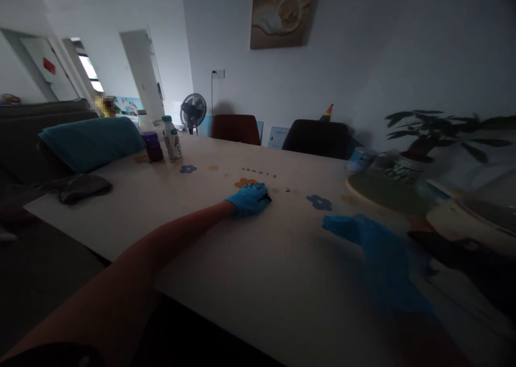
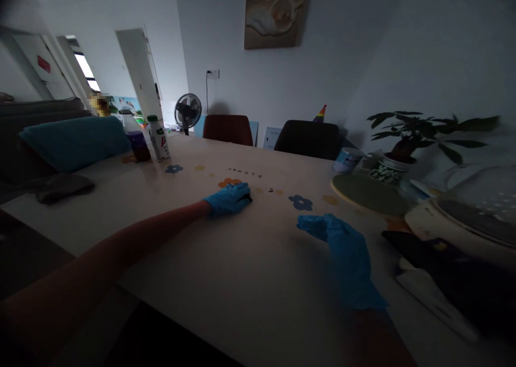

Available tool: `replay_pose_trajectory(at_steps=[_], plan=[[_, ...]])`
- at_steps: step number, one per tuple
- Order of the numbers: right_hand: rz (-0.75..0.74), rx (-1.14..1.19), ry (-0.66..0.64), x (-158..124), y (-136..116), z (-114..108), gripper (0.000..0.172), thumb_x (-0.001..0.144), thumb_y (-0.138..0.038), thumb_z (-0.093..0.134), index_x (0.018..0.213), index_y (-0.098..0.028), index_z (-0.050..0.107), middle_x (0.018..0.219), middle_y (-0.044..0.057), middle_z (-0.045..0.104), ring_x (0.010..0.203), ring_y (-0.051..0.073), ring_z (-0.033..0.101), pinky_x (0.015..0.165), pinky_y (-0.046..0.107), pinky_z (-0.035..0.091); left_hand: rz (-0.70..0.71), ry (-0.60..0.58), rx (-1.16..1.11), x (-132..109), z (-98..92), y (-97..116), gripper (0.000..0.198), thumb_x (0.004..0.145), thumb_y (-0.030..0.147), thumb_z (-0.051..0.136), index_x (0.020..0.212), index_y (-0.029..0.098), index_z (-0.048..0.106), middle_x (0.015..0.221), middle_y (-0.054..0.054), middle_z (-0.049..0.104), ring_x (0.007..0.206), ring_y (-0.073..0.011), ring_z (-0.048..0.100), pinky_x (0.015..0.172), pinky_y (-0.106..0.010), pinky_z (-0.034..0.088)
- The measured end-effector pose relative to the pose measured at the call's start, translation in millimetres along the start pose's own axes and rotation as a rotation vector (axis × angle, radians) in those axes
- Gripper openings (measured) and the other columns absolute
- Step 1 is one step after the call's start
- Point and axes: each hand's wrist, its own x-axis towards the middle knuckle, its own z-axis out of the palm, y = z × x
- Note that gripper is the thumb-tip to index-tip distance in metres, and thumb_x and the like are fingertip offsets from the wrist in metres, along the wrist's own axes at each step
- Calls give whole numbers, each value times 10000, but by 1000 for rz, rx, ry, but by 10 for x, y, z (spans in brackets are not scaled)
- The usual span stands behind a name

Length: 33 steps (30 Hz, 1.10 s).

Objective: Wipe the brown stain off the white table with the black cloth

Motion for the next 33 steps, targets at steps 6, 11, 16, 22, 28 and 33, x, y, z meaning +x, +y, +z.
replay_pose_trajectory(at_steps=[6, 11, 16, 22, 28, 33], plan=[[-35, -8, -27, -3, 43, -30, 493, 1047, -615, 587, 934, -293, 942, 1136, 102, 940, 1201, 367, 886, 1266, 610, 637, -345, 19, 12, -16, -203, -454, 344, 1221, 372, 482, 1401, 174, 698, 1676, -178, 634, 1490, -330, 621, 1334, -472, 392], [-35, -44, -10, -5, 36, -44, 523, 1054, -614, 554, 942, -281, 942, 1146, 107, 939, 1220, 358, 881, 1279, 585, 628, -517, 34, 42, -24, -331, -751, 359, 1246, 367, 437, 1404, 144, 670, 1671, -198, 617, 1475, -327, 582, 1321, -480, 359], [-27, -51, -19, -10, 26, -45, 538, 1057, -632, 547, 952, -278, 939, 1148, 104, 939, 1235, 360, 876, 1290, 592, 615, -617, 47, 63, -25, -376, -880, 397, 1249, 350, 409, 1457, 114, 652, 1685, -217, 601, 1498, -327, 540, 1313, -460, 343], [-24, -67, -25, 15, 41, -42, 574, 1004, -716, 581, 946, -275, 944, 1148, 124, 937, 1227, 379, 880, 1275, 611, 624, -614, 43, 59, -54, -389, -860, 375, 1241, 352, 425, 1434, 141, 667, 1662, -203, 622, 1493, -324, 553, 1314, -453, 356], [-69, -41, -56, -6, 60, -39, 546, 1008, -716, 613, 964, -283, 943, 1179, 112, 936, 1251, 365, 871, 1307, 588, 602, -529, 45, 37, -175, -367, -765, 340, 1241, 362, 431, 1354, 139, 661, 1608, -212, 640, 1419, -304, 593, 1287, -421, 394], [-71, -19, -69, -13, 46, -39, 547, 1016, -727, 629, 980, -285, 949, 1201, 107, 935, 1279, 369, 863, 1319, 602, 591, -420, 52, 19, -242, -276, -546, 295, 1210, 345, 484, 1317, 155, 684, 1591, -211, 650, 1412, -340, 627, 1297, -488, 428]])
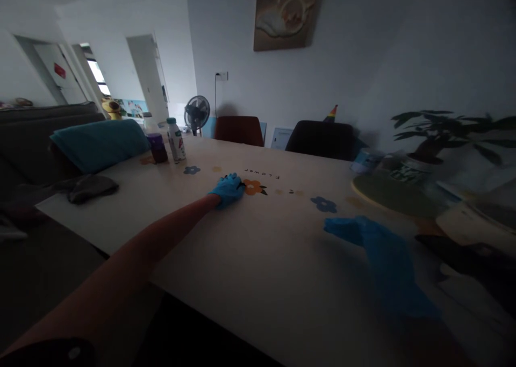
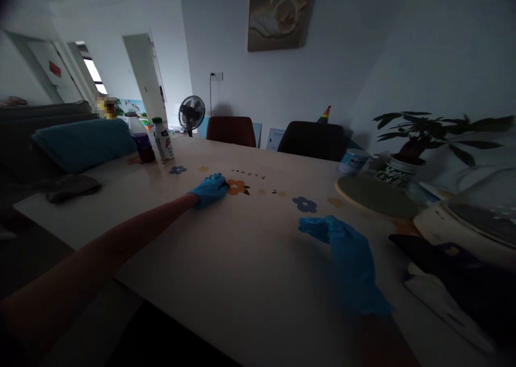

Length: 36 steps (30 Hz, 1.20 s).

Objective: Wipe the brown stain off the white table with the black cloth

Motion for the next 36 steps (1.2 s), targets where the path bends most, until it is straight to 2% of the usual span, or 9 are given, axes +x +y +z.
replay_pose_trajectory(at_steps=[6, 12, 17, 20, 25, 31, 36], plan=[[7, 45, -2, 61, 2, 6, 488, 1045, -620, 627, 920, -276, 949, 1104, 110, 939, 1180, 364, 897, 1236, 569, 662, 178, -5, -26, -177, 141, 372, 282, 1178, 332, 531, 1333, 197, 724, 1618, -174, 668, 1475, -335, 641, 1325, -498, 462], [-23, 67, 3, 78, 45, 5, 520, 1029, -665, 637, 940, -255, 944, 1157, 125, 937, 1167, 362, 895, 1243, 590, 653, 426, -21, -30, -340, 361, 854, 261, 1181, 382, 548, 1297, 210, 706, 1626, -185, 657, 1547, -361, 604, 1365, -539, 441], [-57, 47, -10, 64, 45, -10, 524, 1024, -691, 637, 969, -271, 946, 1175, 117, 935, 1195, 355, 887, 1235, 572, 657, 589, -51, -61, -472, 503, 1291, 279, 1191, 426, 537, 1244, 204, 697, 1508, -189, 683, 1403, -363, 669, 1270, -525, 512], [-72, 52, -14, 70, 42, -6, 511, 1010, -688, 647, 954, -274, 941, 1145, 114, 937, 1165, 354, 891, 1234, 577, 655, 670, -55, -75, -523, 554, 1473, 268, 1171, 424, 562, 1214, 202, 707, 1445, -189, 699, 1334, -369, 690, 1226, -542, 532], [-63, 13, -4, 61, 36, -3, 520, 1017, -687, 625, 951, -277, 938, 1160, 110, 938, 1180, 366, 885, 1232, 610, 652, 719, -44, -92, -548, 579, 1568, 245, 1145, 412, 596, 1203, 208, 720, 1442, -195, 706, 1348, -391, 686, 1238, -592, 518], [-69, -4, -6, 15, -1, -2, 522, 1019, -692, 625, 970, -282, 944, 1177, 104, 936, 1209, 369, 878, 1237, 610, 654, 724, -65, -102, -524, 548, 1526, 278, 1169, 438, 574, 1217, 205, 718, 1463, -189, 707, 1322, -377, 704, 1244, -561, 512], [-66, -53, 3, -63, -107, 5, 496, 1075, -608, 574, 957, -305, 949, 1177, 85, 937, 1204, 352, 884, 1230, 575, 668, 693, -125, -106, -370, 474, 1446, 310, 1178, 434, 538, 1285, 209, 722, 1483, -176, 700, 1328, -361, 708, 1238, -542, 510]])
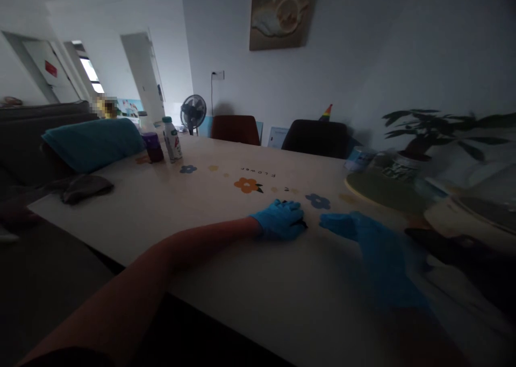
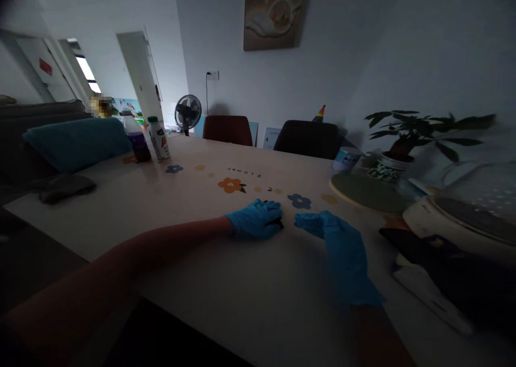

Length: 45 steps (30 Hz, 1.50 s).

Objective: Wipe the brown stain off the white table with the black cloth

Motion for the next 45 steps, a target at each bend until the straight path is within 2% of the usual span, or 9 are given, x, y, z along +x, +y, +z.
replay_pose_trajectory(at_steps=[4, 10, 16, 19, 25, 33, 37, 40, 45], plan=[[5, -20, 9, -32, -64, -4, 510, 1080, -595, 560, 908, -307, 945, 1159, 97, 937, 1198, 356, 889, 1230, 566, 672, -96, -3, 35, 56, -107, -249, 334, 1193, 432, 498, 1314, 213, 719, 1535, -178, 687, 1380, -367, 695, 1277, -554, 487], [-12, 42, -24, 8, 5, -15, 481, 1013, -668, 662, 929, -289, 946, 1182, 107, 936, 1221, 365, 882, 1229, 561, 668, -326, 31, 72, 67, -248, -684, 349, 1197, 409, 520, 1418, 222, 716, 1724, -174, 610, 1589, -379, 590, 1386, -547, 389], [26, 56, -12, -5, 8, -12, 485, 1036, -647, 637, 956, -285, 949, 1180, 107, 936, 1213, 344, 884, 1247, 559, 652, -546, 93, 51, 16, -397, -1043, 342, 1212, 423, 513, 1353, 206, 737, 1661, -179, 651, 1477, -375, 648, 1346, -563, 397], [32, 58, -7, -24, -21, -5, 485, 1035, -648, 639, 918, -286, 940, 1147, 104, 937, 1207, 339, 884, 1257, 542, 645, -608, 120, 52, -46, -461, -1202, 329, 1230, 410, 504, 1327, 176, 713, 1647, -195, 650, 1448, -352, 617, 1342, -549, 372], [48, 35, -13, -8, -22, 4, 482, 1023, -647, 639, 961, -275, 939, 1180, 100, 936, 1211, 336, 877, 1277, 557, 626, -751, 169, 69, -214, -550, -1447, 342, 1266, 370, 461, 1365, 113, 665, 1624, -223, 632, 1412, -323, 586, 1326, -529, 361], [33, 15, -42, 20, 41, -28, 552, 1048, -694, 600, 971, -268, 943, 1188, 112, 935, 1235, 343, 872, 1288, 550, 618, -783, 158, 76, -312, -612, -1441, 319, 1244, 348, 475, 1362, 143, 689, 1630, -204, 627, 1448, -332, 587, 1300, -468, 389], [47, 24, -20, 61, 100, -16, 596, 981, -784, 627, 925, -276, 934, 1130, 116, 936, 1174, 362, 877, 1280, 592, 616, -736, 150, 85, -415, -588, -1380, 275, 1233, 329, 490, 1318, 157, 687, 1596, -190, 650, 1418, -316, 601, 1277, -434, 406], [66, 44, -21, 90, 122, 19, 583, 900, -823, 714, 893, -282, 930, 1120, 114, 936, 1198, 382, 866, 1312, 614, 580, -685, 145, 94, -524, -548, -1302, 255, 1218, 316, 504, 1306, 170, 693, 1581, -175, 662, 1402, -313, 622, 1270, -432, 426], [67, 37, -45, 106, 148, 40, 572, 980, -763, 643, 917, -274, 932, 1129, 118, 935, 1194, 366, 870, 1309, 614, 578, -591, 154, 83, -651, -474, -1145, 271, 1196, 335, 541, 1349, 206, 724, 1628, -160, 662, 1498, -337, 620, 1319, -456, 437]])
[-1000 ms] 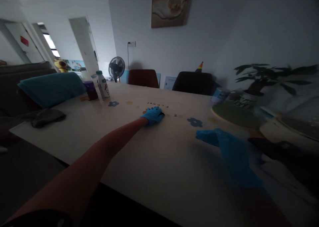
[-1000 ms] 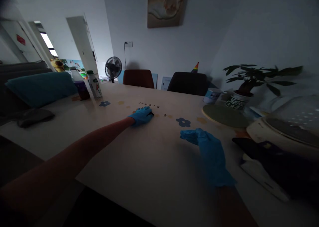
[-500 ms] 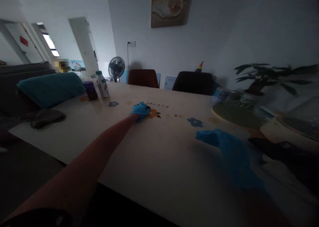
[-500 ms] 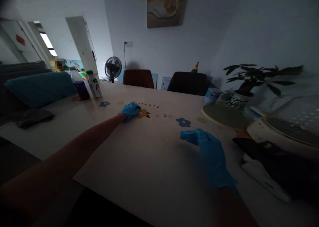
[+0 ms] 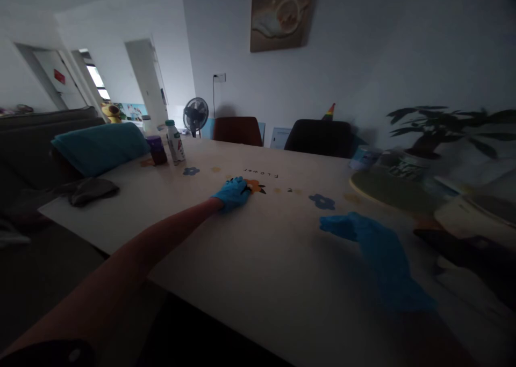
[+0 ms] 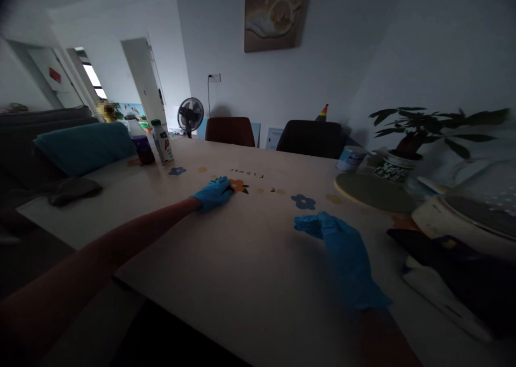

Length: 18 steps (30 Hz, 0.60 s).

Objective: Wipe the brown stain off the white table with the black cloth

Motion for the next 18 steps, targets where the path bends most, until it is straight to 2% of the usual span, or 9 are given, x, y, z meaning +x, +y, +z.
replay_pose_trajectory(at_steps=[3, 7, 13, 18], plan=[[-8, -13, 5, 11, 15, -15, 576, 1006, -735, 605, 924, -267, 932, 1144, 127, 933, 1188, 361, 873, 1301, 612, 587, 85, 12, -37, -69, 51, 59, 255, 1175, 331, 551, 1313, 225, 738, 1576, -168, 689, 1442, -350, 668, 1300, -515, 483], [1, 21, -9, 19, 15, -21, 566, 944, -776, 661, 889, -274, 918, 1159, 134, 932, 1218, 377, 867, 1298, 621, 591, 201, 23, -49, -170, 161, 195, 230, 1159, 331, 553, 1236, 199, 726, 1478, -193, 707, 1373, -358, 690, 1287, -561, 512], [-8, 5, -23, 9, 1, -18, 595, 933, -819, 672, 897, -280, 923, 1179, 132, 929, 1244, 386, 862, 1301, 625, 591, 439, -19, -82, -405, 313, 598, 266, 1174, 397, 549, 1263, 204, 708, 1505, -198, 692, 1437, -374, 654, 1309, -581, 509], [-40, -21, -24, 3, -3, -35, 626, 910, -871, 688, 908, -292, 927, 1180, 125, 927, 1222, 398, 861, 1296, 656, 590, 473, -55, -59, -494, 350, 882, 312, 1188, 426, 546, 1322, 196, 707, 1563, -209, 673, 1496, -400, 641, 1350, -615, 470]])
